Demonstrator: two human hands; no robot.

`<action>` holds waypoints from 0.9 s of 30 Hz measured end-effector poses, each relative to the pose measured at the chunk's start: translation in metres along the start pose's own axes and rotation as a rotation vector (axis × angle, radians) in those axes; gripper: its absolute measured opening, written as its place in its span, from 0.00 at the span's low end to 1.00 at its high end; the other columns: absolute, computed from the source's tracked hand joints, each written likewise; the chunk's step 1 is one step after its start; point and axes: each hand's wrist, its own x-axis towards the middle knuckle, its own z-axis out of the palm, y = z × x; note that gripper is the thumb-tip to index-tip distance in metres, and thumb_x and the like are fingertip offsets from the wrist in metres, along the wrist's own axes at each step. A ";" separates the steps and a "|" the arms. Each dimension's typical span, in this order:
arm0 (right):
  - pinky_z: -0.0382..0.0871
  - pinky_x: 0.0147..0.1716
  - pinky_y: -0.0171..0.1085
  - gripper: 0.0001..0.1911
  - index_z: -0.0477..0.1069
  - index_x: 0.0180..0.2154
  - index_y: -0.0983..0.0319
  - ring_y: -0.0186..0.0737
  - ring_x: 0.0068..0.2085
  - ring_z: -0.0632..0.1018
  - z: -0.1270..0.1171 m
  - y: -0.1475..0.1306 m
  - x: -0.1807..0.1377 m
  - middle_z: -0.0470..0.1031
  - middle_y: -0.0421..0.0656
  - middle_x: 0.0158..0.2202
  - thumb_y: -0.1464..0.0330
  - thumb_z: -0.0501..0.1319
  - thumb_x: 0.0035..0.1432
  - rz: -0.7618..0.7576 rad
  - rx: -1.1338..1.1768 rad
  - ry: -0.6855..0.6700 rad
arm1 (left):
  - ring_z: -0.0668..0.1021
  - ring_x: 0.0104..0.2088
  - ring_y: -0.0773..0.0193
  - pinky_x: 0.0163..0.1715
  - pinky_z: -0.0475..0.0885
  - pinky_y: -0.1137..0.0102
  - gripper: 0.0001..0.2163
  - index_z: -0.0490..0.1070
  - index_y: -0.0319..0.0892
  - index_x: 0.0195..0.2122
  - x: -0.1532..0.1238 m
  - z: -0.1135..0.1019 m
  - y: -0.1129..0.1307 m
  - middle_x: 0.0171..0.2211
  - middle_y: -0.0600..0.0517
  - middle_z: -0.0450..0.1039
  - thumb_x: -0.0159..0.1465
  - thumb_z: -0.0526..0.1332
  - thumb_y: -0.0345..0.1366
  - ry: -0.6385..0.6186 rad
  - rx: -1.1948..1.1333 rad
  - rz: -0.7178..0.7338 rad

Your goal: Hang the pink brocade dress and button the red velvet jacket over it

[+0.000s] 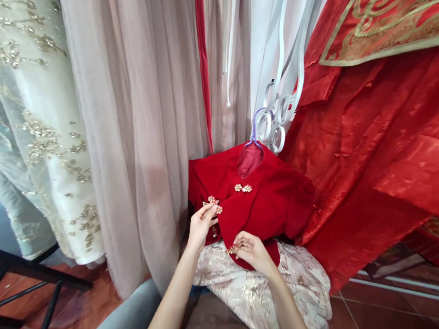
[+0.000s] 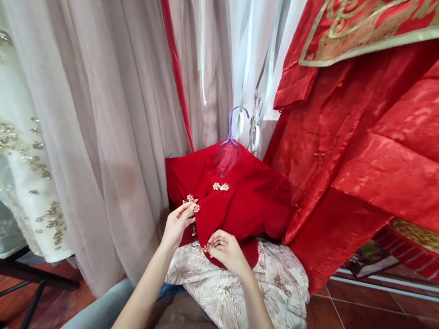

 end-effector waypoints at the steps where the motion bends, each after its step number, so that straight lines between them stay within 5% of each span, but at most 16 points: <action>1: 0.65 0.31 0.33 0.07 0.68 0.26 0.61 0.33 0.29 0.72 0.000 0.001 0.000 0.71 0.37 0.26 0.75 0.61 0.38 -0.003 -0.001 0.002 | 0.80 0.37 0.61 0.35 0.74 0.69 0.20 0.76 0.37 0.38 0.000 0.001 0.000 0.37 0.44 0.79 0.45 0.72 0.42 0.012 -0.001 -0.003; 15: 0.63 0.28 0.33 0.07 0.64 0.25 0.61 0.31 0.25 0.69 -0.005 0.005 0.000 0.67 0.36 0.23 0.73 0.60 0.39 0.035 0.038 -0.027 | 0.74 0.22 0.70 0.23 0.70 0.75 0.19 0.68 0.38 0.34 0.000 0.010 -0.003 0.22 0.55 0.72 0.44 0.70 0.40 0.127 0.035 0.078; 20: 0.64 0.28 0.32 0.07 0.63 0.25 0.61 0.32 0.27 0.69 -0.004 0.007 0.000 0.67 0.36 0.25 0.72 0.61 0.40 0.015 0.051 -0.038 | 0.66 0.19 0.75 0.21 0.64 0.78 0.10 0.66 0.40 0.35 -0.001 0.007 -0.002 0.23 0.59 0.62 0.53 0.64 0.37 0.216 0.334 0.474; 27: 0.63 0.25 0.32 0.08 0.62 0.24 0.61 0.31 0.26 0.68 -0.002 0.007 0.002 0.66 0.36 0.24 0.72 0.61 0.40 0.021 0.067 -0.041 | 0.71 0.37 0.65 0.35 0.68 0.72 0.07 0.71 0.45 0.41 0.000 0.042 0.039 0.38 0.51 0.66 0.62 0.58 0.34 -0.103 1.020 0.875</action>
